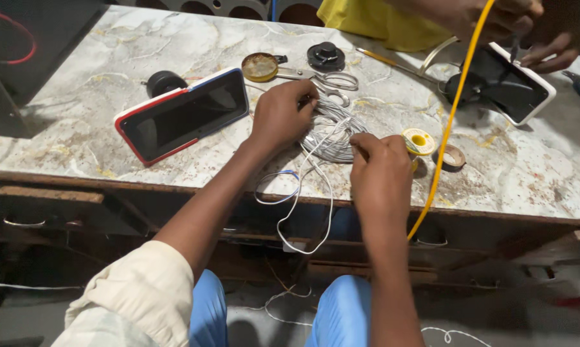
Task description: The person strips and twists wires, applies solder, and secures connections on a small electronic device with an illuminated frame. They use pliers, a soldering iron, and solder wire while seated at a workbench.
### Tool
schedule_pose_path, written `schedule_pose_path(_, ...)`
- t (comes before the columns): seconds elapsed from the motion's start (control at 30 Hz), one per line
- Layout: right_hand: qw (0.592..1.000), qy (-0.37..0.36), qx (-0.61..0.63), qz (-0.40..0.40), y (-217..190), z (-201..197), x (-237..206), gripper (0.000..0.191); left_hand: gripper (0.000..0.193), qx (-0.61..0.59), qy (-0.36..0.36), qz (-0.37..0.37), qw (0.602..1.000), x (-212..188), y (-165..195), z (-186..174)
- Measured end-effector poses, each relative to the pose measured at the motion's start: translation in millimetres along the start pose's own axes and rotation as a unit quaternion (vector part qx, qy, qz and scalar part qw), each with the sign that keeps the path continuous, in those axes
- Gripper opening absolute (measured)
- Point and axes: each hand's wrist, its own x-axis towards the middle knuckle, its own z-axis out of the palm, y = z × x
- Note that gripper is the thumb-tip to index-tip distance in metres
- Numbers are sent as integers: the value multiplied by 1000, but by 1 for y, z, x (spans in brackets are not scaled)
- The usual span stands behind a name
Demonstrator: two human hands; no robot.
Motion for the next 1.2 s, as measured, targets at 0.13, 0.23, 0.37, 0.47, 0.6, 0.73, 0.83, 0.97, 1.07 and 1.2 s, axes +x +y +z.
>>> schedule_pose_path(0.13, 1000, -10, 1, -21, 4, 5, -1, 13, 10, -15, 21, 23, 999, -6, 0, -4)
schedule_pose_path(0.23, 999, -17, 5, -28, 2, 5, 0, 11, 9, -11, 30, 14, 999, -7, 1, -7)
schedule_pose_path(0.37, 999, -20, -7, -32, -4, 4, 0, 11, 9, -10, 25, 6, 1000, -7, 1, -10)
schedule_pose_path(0.47, 999, -35, -22, -32, -9, 3, 0, 8, 9, -22, 37, 18, 999, -8, 0, -10)
schedule_pose_path(0.6, 995, -76, -65, -26, -13, 2, 1, 12, 8, -9, 44, 23, 999, -9, 0, -10)
schedule_pose_path(0.73, 997, -71, -11, -18, -14, -3, -1, 20, 8, -9, 42, 21, 999, -9, 0, -12)
schedule_pose_path(0.83, 997, -67, -6, -48, -13, -5, -2, 28, 7, -4, 41, 21, 999, -10, 1, -13)
schedule_pose_path(0.97, 997, -62, -1, -43, -14, -2, 0, 28, 7, 7, 39, 19, 999, -10, 2, -13)
schedule_pose_path(1.07, 999, -24, 27, -33, -15, 1, -3, 23, 6, 7, 47, 24, 999, -10, 4, -14)
schedule_pose_path(1.2, 998, -23, 27, -43, -14, 0, -7, 15, 6, 11, 60, 40, 997, -11, 5, -16)
